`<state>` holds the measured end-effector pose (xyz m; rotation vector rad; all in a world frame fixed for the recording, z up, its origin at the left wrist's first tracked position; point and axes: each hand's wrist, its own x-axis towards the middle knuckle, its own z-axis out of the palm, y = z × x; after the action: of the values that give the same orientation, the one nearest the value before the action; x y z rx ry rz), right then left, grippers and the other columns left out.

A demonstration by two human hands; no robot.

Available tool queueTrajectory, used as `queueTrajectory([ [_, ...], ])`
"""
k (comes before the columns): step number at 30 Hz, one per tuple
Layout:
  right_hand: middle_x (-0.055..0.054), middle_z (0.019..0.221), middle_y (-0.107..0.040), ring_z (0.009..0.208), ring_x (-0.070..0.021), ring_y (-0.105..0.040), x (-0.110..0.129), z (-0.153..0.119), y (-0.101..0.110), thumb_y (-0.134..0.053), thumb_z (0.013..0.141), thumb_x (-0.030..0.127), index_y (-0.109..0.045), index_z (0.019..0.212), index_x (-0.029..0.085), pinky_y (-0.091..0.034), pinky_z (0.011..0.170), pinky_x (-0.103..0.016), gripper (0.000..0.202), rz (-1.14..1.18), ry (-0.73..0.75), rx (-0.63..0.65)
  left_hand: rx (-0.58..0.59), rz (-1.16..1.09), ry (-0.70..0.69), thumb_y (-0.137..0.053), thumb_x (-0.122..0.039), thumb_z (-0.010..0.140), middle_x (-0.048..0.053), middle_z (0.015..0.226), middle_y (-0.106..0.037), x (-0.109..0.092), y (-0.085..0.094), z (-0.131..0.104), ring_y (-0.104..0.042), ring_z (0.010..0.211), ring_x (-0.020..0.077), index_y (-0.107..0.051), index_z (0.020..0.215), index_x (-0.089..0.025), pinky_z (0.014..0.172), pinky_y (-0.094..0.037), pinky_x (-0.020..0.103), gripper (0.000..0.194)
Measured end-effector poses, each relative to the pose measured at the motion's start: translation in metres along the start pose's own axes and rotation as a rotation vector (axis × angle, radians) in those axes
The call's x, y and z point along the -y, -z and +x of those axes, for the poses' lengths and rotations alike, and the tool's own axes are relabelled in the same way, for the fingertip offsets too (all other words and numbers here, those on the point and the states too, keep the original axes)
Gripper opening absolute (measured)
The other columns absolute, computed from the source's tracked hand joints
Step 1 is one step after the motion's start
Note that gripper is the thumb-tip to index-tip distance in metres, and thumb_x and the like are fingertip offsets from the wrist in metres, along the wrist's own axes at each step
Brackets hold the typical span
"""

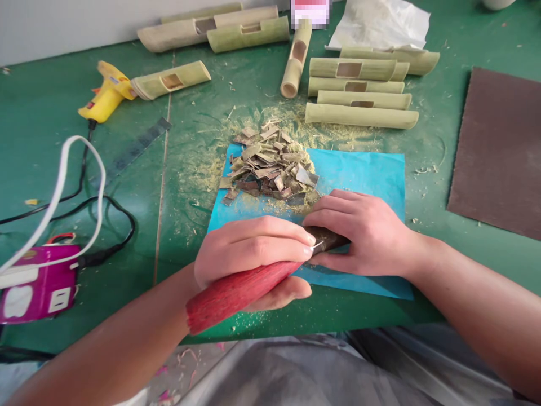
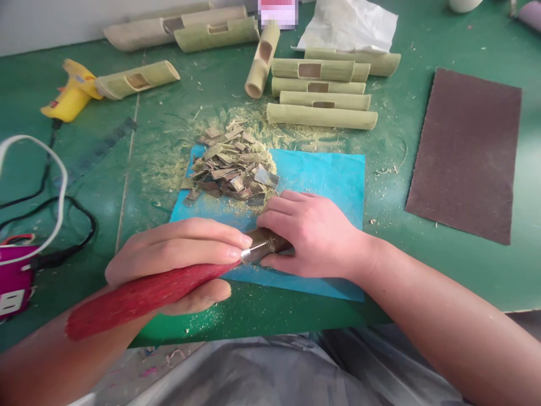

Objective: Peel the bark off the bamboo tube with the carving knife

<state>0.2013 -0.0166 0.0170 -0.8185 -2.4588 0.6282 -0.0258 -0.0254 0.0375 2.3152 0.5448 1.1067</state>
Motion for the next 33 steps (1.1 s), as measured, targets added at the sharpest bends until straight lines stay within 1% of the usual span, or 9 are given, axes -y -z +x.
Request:
queueTrajectory([
  [4, -0.007, 0.096, -0.072, 0.082, -0.0205, -0.062, 0.000, -0.001, 0.000, -0.068, 0.085, 0.038, -0.069, 0.099, 0.016, -0.046, 0.067, -0.034, 0.026, 0.009, -0.007, 0.010, 0.001, -0.006, 0.022, -0.073, -0.031, 0.087, 0.009, 0.090, -0.077, -0.002, 0.000, 0.001, -0.077, 0.086, 0.0151, -0.066, 0.097, -0.013, 0.082, -0.066, 0.021, 0.022],
  [6, -0.007, 0.096, -0.072, 0.083, -0.0206, -0.062, 0.000, -0.001, 0.000, -0.067, 0.086, 0.039, -0.069, 0.099, 0.016, -0.046, 0.068, -0.034, 0.026, 0.008, -0.010, 0.015, 0.011, -0.007, 0.043, -0.073, -0.023, 0.085, 0.009, 0.089, -0.077, -0.005, 0.001, 0.001, -0.076, 0.084, 0.0153, -0.066, 0.096, -0.014, 0.079, -0.067, 0.022, 0.016],
  [9, -0.008, 0.097, -0.072, 0.083, -0.0207, -0.061, 0.000, -0.002, 0.000, -0.066, 0.087, 0.040, -0.068, 0.100, 0.017, -0.046, 0.068, -0.034, 0.027, -0.011, -0.008, 0.018, -0.023, 0.004, 0.087, -0.065, -0.012, 0.081, 0.005, 0.080, -0.075, -0.011, 0.004, 0.000, -0.074, 0.072, 0.0151, -0.065, 0.091, -0.018, 0.065, -0.066, 0.027, 0.012],
  [14, -0.008, 0.098, -0.072, 0.083, -0.0215, -0.061, 0.000, -0.002, -0.001, -0.068, 0.086, 0.040, -0.068, 0.102, 0.015, -0.046, 0.068, -0.034, 0.030, -0.021, 0.003, 0.016, -0.092, 0.047, 0.081, -0.059, -0.015, 0.081, 0.003, 0.072, -0.072, -0.014, 0.007, -0.007, -0.066, 0.056, 0.0138, -0.063, 0.085, -0.021, 0.051, -0.059, 0.030, 0.009],
  [18, -0.008, 0.097, -0.071, 0.082, -0.0213, -0.061, 0.000, -0.001, 0.000, -0.068, 0.086, 0.039, -0.068, 0.102, 0.015, -0.046, 0.067, -0.034, 0.029, -0.021, 0.005, 0.016, -0.122, -0.008, 0.064, -0.059, -0.014, 0.081, 0.004, 0.070, -0.069, -0.011, 0.007, -0.008, -0.067, 0.057, 0.0127, -0.064, 0.084, -0.018, 0.051, -0.059, 0.028, 0.007],
  [21, -0.008, 0.098, -0.072, 0.082, -0.0207, -0.061, 0.000, -0.001, 0.000, -0.067, 0.086, 0.039, -0.068, 0.101, 0.015, -0.045, 0.067, -0.033, 0.028, -0.018, -0.001, 0.017, -0.124, -0.014, 0.051, -0.061, -0.016, 0.085, 0.006, 0.075, -0.072, -0.008, 0.006, -0.005, -0.072, 0.065, 0.0134, -0.066, 0.086, -0.015, 0.058, -0.064, 0.025, 0.006],
  [25, -0.007, 0.096, -0.072, 0.081, -0.0201, -0.061, 0.000, -0.001, 0.000, -0.067, 0.086, 0.040, -0.068, 0.100, 0.016, -0.045, 0.067, -0.033, 0.027, -0.009, -0.010, 0.023, -0.018, 0.006, 0.070, -0.067, -0.028, 0.090, 0.007, 0.085, -0.077, -0.005, 0.004, 0.000, -0.076, 0.078, 0.0147, -0.066, 0.095, -0.016, 0.070, -0.067, 0.023, 0.013],
  [29, -0.007, 0.095, -0.072, 0.081, -0.0198, -0.061, 0.001, -0.001, -0.001, -0.067, 0.087, 0.039, -0.068, 0.098, 0.017, -0.045, 0.069, -0.033, 0.025, 0.002, -0.012, 0.015, 0.029, 0.000, 0.080, -0.069, -0.035, 0.090, 0.006, 0.088, -0.078, -0.003, 0.004, 0.003, -0.077, 0.082, 0.0152, -0.065, 0.098, -0.018, 0.074, -0.068, 0.024, 0.020],
  [33, -0.007, 0.095, -0.071, 0.082, -0.0199, -0.061, 0.000, -0.001, -0.001, -0.066, 0.087, 0.038, -0.068, 0.099, 0.017, -0.045, 0.069, -0.033, 0.024, 0.000, -0.007, 0.012, 0.010, 0.011, 0.079, -0.071, -0.025, 0.087, 0.004, 0.085, -0.077, -0.006, 0.003, 0.003, -0.076, 0.079, 0.0153, -0.065, 0.097, -0.019, 0.069, -0.067, 0.024, 0.013],
])
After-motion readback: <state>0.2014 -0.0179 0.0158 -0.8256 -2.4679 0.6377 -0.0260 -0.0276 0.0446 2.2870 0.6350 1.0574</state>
